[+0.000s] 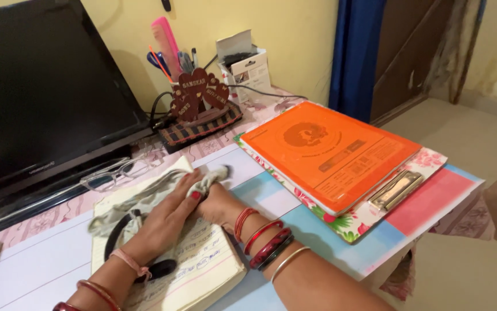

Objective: The person cleans a desk surface using a cloth. They wipe the table, move a stack of books aside, and then wipe the surface underneath. They also wipe the covers of several notebooks and a clipboard before placing them back on the desk.

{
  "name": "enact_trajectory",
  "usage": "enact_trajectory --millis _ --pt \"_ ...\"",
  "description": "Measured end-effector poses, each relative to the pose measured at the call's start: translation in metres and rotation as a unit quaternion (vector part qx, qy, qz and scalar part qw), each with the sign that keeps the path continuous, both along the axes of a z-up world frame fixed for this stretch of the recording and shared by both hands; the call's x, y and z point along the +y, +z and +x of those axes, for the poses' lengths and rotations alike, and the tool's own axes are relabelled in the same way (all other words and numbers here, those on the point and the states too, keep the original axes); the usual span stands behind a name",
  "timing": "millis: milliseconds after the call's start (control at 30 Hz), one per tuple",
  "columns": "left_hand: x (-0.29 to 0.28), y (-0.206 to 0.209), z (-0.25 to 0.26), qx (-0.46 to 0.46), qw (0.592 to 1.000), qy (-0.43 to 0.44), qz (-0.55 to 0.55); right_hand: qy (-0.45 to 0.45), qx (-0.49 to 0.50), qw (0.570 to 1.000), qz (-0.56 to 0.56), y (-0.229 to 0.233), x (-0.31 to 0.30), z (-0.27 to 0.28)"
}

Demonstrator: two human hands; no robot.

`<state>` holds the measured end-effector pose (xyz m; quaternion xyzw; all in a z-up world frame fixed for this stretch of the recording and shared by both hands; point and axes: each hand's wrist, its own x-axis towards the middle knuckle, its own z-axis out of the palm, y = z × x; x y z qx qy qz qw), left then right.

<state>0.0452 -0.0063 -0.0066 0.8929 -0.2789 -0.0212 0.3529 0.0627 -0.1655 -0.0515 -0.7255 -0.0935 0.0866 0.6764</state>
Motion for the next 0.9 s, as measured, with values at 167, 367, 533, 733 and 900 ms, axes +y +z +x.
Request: enact_trajectory --millis 167,367,533,733,900 --pt "-0.013 0.009 0.004 -0.003 1.0 -0.004 -0.014 -0.047 -0.048 0.998 -0.016 -0.01 0.004 0.003" --pt "-0.015 0.002 0.055 -0.093 0.993 0.043 0.058 -0.067 -0.049 0.996 0.041 -0.028 0.012 0.012" --pt "0.006 -0.021 0.065 -0.177 0.975 0.102 0.085 -0.084 -0.065 0.992 0.061 -0.033 0.015 0.01" --pt "0.069 -0.031 0.049 -0.064 0.931 0.216 0.288 -0.078 -0.031 0.994 0.066 -0.017 0.014 0.0" --pt "0.125 -0.039 0.028 -0.142 0.919 0.235 0.282 -0.079 -0.029 0.996 0.011 -0.002 0.01 -0.012"
